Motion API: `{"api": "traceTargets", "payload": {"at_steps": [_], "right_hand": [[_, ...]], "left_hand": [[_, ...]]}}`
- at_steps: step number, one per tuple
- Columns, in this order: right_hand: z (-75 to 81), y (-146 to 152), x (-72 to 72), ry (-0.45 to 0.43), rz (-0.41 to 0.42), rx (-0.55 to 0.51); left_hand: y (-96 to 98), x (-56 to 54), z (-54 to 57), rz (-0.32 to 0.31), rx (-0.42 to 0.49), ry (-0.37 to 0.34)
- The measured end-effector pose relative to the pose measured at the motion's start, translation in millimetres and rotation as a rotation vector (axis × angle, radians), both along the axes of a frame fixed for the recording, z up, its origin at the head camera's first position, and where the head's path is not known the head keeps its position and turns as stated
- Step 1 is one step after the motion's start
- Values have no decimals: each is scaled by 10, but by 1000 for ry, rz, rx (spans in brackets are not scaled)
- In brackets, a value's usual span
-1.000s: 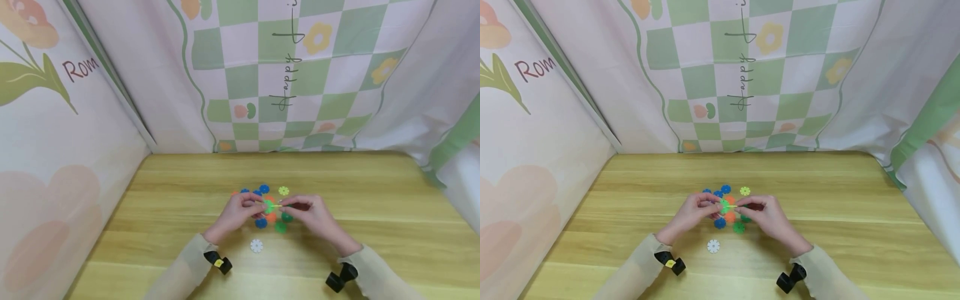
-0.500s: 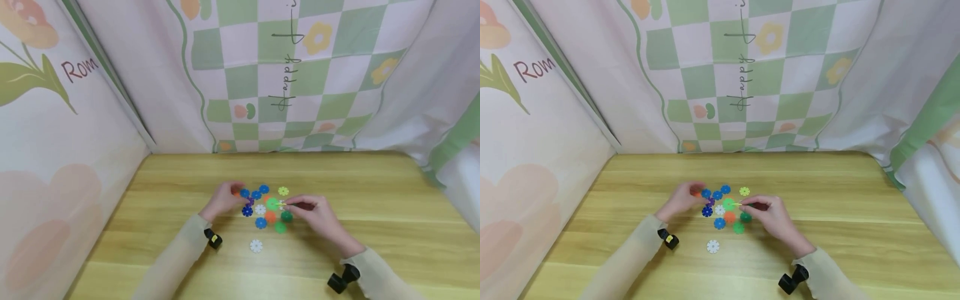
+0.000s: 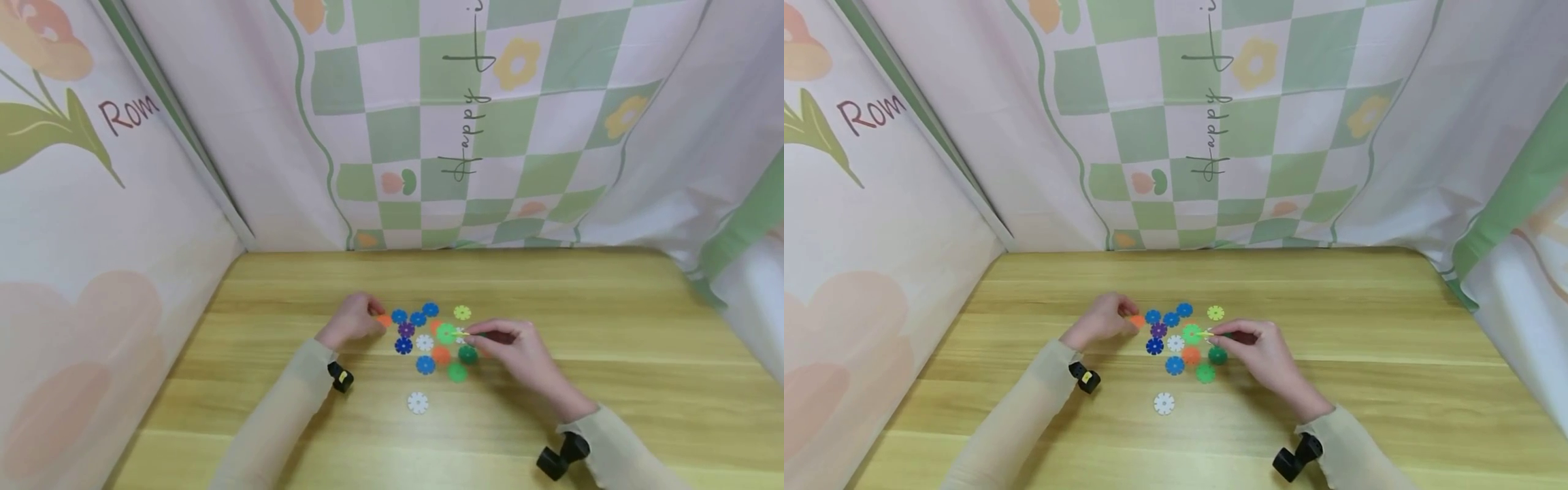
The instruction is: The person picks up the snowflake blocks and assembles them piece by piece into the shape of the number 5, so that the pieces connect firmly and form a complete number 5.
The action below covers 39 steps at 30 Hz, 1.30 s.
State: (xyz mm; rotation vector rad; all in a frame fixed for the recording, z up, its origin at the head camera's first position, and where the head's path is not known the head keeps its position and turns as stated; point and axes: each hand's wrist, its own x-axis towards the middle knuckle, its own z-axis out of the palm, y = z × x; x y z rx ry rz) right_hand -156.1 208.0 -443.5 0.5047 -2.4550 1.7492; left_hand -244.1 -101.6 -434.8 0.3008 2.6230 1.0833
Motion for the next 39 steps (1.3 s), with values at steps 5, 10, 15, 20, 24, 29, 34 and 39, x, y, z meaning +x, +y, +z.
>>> {"api": "traceTargets", "payload": {"at_steps": [5, 10, 15, 20, 24, 29, 34, 39], "right_hand": [[12, -10, 7, 7, 13, -1], [12, -17, 17, -6, 4, -5], [-4, -17, 16, 0, -4, -2], [-10, -11, 19, -12, -7, -5], [-2, -11, 20, -33, -9, -9], [-16, -17, 16, -27, -6, -11], [-12, -29, 20, -18, -7, -8], [-4, -34, 19, -19, -8, -8]], "left_hand": [[-12, 5, -20, -10, 7, 7], [-30, 32, -50, -27, 62, 25], [-39, 80, -89, -19, 86, 43], [-41, 111, -126, 0, 98, 35], [-61, 133, -139, -8, 129, 39], [-85, 191, -144, -46, 175, 67], [-66, 261, -125, -66, 201, 110], [-16, 313, -102, -57, 238, 147]]}}
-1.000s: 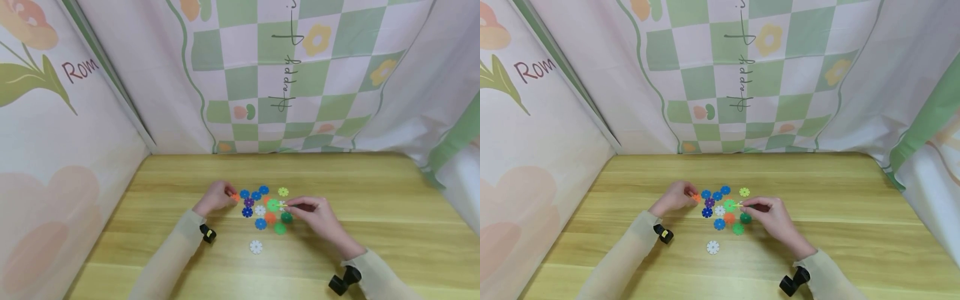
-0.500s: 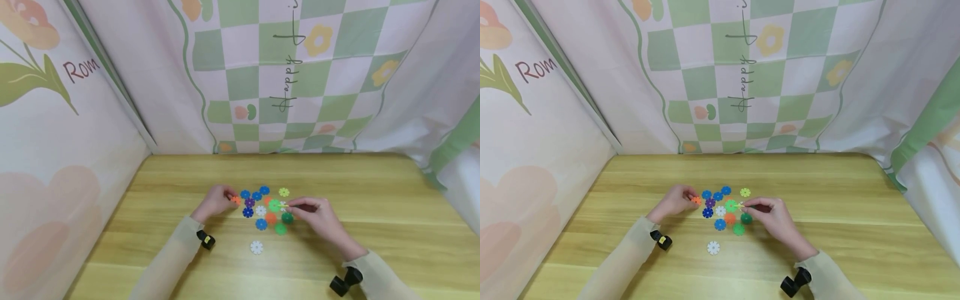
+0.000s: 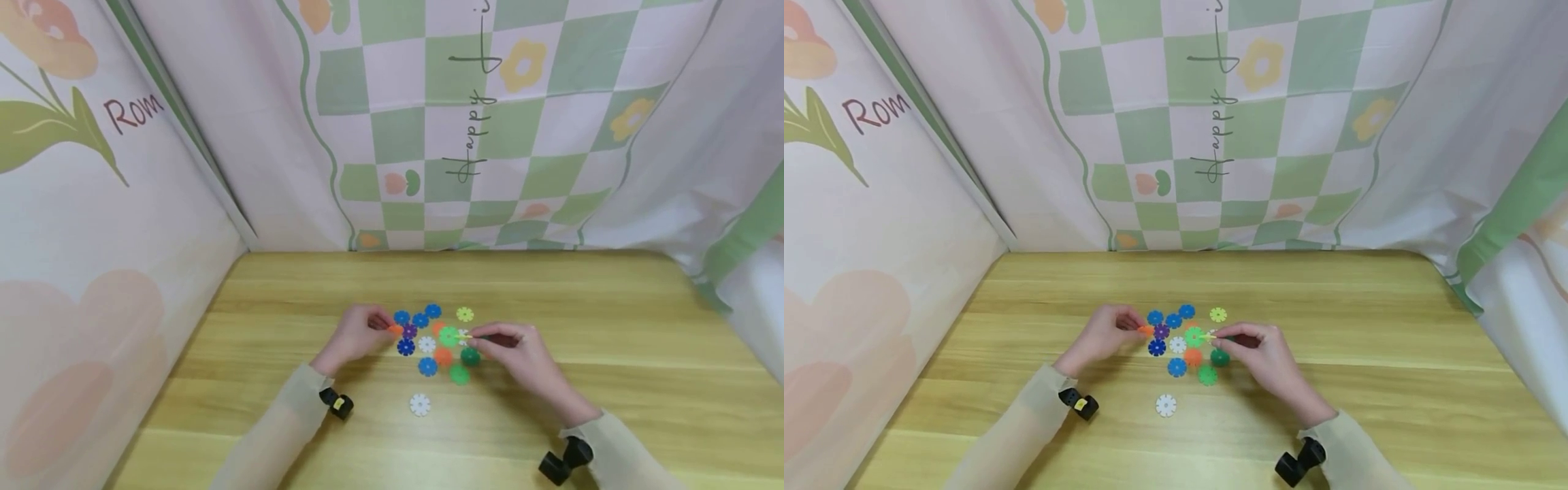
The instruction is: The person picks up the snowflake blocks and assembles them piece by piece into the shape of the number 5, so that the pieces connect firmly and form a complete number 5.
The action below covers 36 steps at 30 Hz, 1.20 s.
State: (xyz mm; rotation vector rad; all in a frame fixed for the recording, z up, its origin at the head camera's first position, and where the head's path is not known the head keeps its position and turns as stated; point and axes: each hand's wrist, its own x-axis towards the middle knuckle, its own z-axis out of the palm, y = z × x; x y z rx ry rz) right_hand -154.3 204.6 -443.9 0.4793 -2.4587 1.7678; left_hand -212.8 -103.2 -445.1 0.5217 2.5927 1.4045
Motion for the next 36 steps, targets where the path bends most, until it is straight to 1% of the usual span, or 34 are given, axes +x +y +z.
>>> {"api": "traceTargets", "payload": {"at_steps": [6, 10, 13, 16, 18, 25, 36], "right_hand": [[16, 5, -12, 0, -5, 5], [12, 8, -12, -7, -7, 1], [4, 13, -14, 0, -3, 1], [5, 18, -12, 4, 2, 4], [7, 19, -10, 2, 5, 7], [-11, 8, -8, -15, 25, 23], [-6, -17, -9, -32, 25, 47]], "left_hand": [[91, 54, 56, -15, 34, 50], [167, 114, 90, -36, 85, 80], [219, 174, 120, -49, 135, 87], [263, 236, 137, -51, 165, 88], [284, 263, 134, -56, 173, 87], [334, 318, 113, -69, 152, 73], [370, 349, 130, -89, 177, 66]]}}
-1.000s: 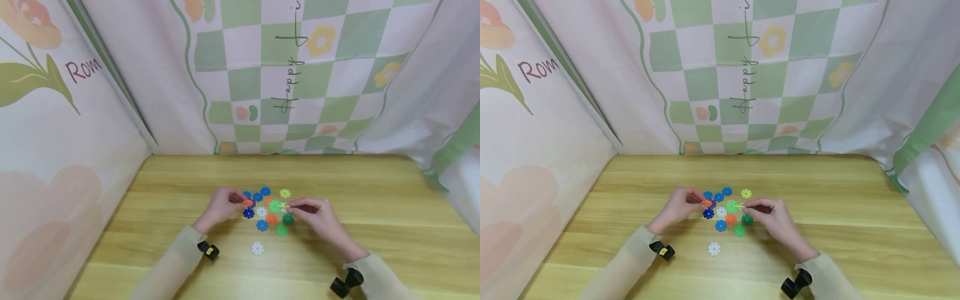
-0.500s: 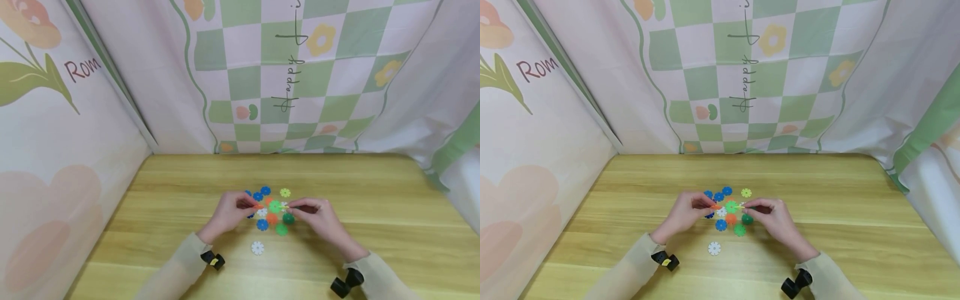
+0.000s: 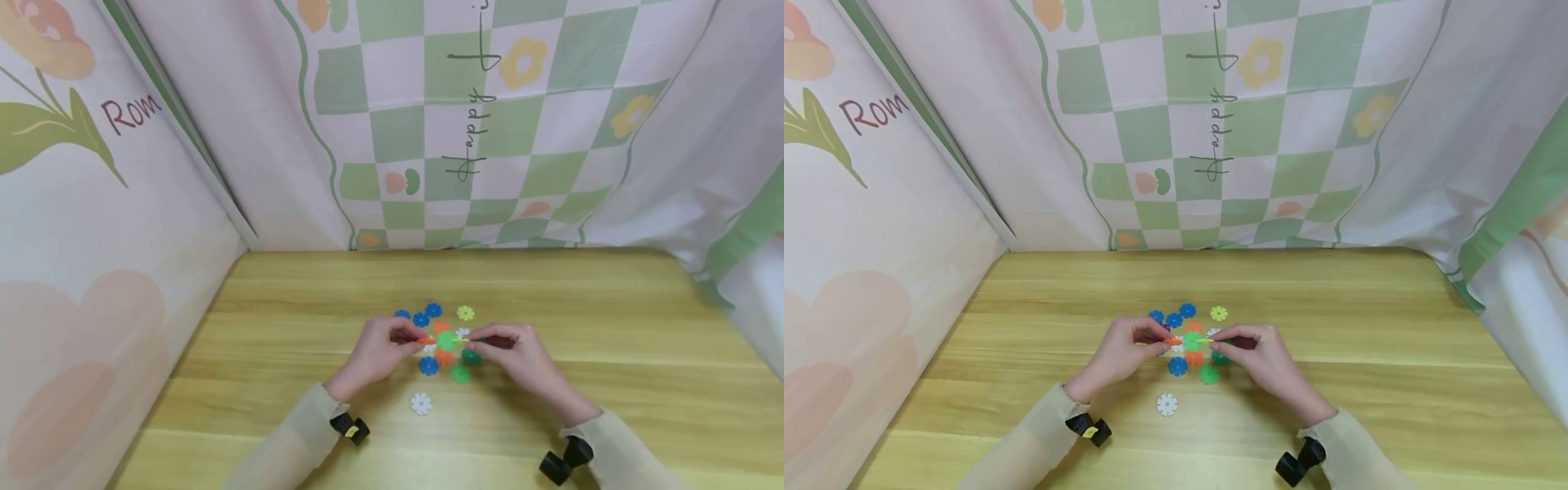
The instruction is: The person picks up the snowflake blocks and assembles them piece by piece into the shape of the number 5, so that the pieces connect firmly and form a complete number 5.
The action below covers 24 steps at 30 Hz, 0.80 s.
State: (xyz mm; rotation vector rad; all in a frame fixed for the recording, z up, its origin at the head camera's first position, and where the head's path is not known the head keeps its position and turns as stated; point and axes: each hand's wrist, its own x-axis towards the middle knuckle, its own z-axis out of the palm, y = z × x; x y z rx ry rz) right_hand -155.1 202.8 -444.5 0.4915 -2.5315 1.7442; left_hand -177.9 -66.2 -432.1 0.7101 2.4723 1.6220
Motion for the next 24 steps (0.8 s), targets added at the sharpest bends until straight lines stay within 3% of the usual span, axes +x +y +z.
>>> {"api": "traceTargets", "payload": {"at_steps": [17, 24], "right_hand": [[58, -40, -18, -66, 78, 34], [48, -84, -25, -85, 45, 49]], "left_hand": [[53, 35, -1, -23, 6, 42], [73, 44, -4, -17, 7, 25]]}}
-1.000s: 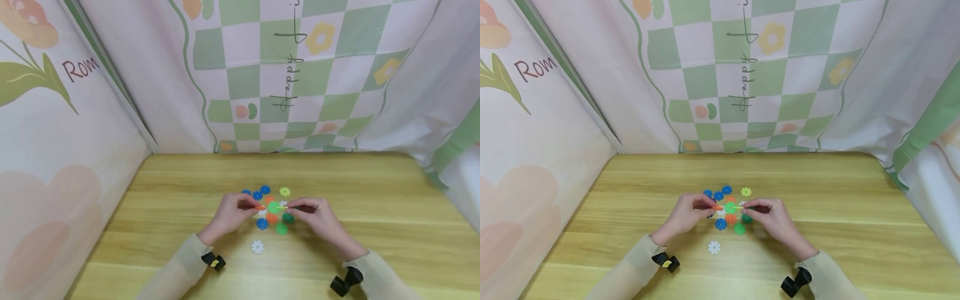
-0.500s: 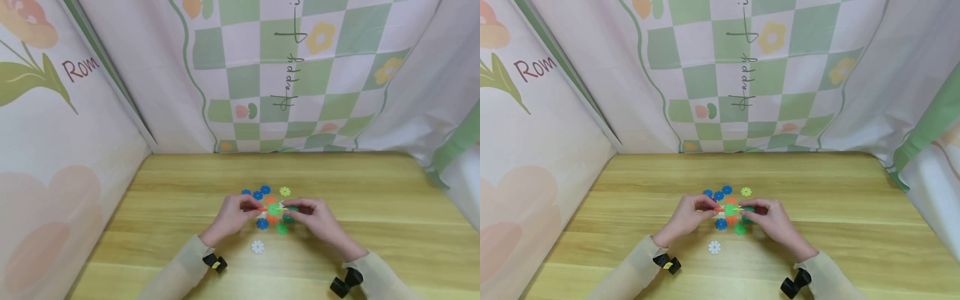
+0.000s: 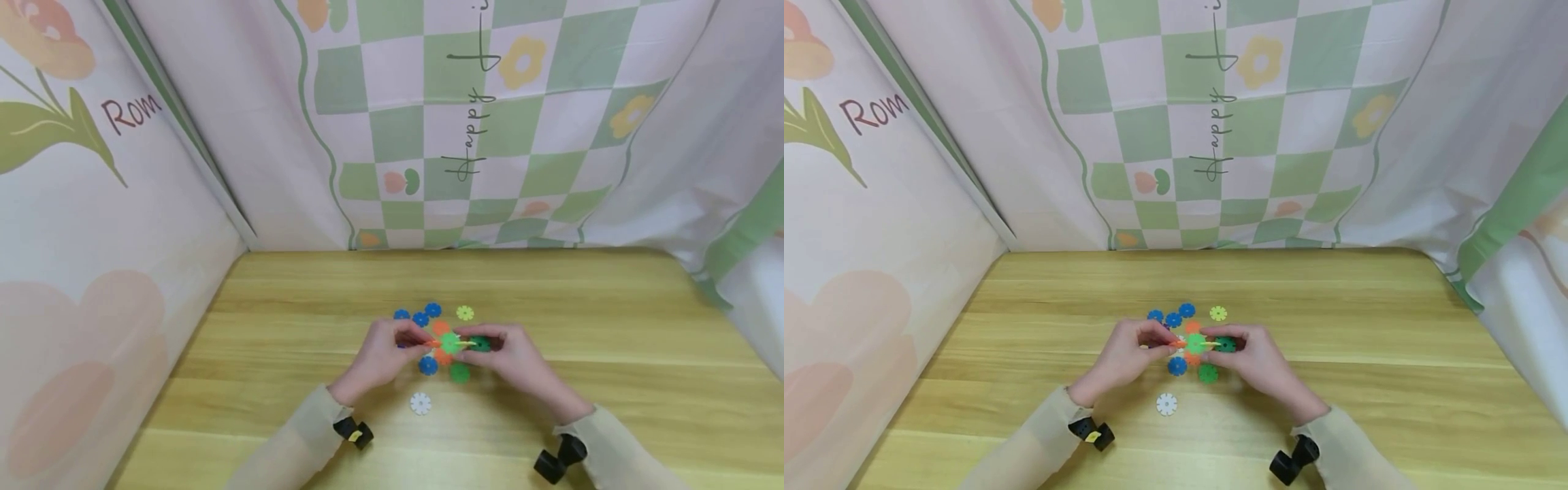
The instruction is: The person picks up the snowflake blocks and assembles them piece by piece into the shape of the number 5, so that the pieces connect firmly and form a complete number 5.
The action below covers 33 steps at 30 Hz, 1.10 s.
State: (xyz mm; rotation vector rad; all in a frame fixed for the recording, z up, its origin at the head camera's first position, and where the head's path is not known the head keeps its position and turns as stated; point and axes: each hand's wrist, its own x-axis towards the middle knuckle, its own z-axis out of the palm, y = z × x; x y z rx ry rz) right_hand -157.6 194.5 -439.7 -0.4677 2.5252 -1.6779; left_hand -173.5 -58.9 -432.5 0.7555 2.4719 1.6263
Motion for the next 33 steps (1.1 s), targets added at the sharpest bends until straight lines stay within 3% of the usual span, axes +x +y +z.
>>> {"api": "traceTargets", "payload": {"at_steps": [16, 26, 33], "right_hand": [[19, 15, 38, 176, 62, 67], [-2, -48, 65, 156, 65, 71], [-43, -9, 24, 86, 47, 35]], "left_hand": [[-27, 58, 17, -32, 11, -5], [-42, 50, -4, -58, -19, 69], [-88, -19, 7, -72, -22, 11]]}}
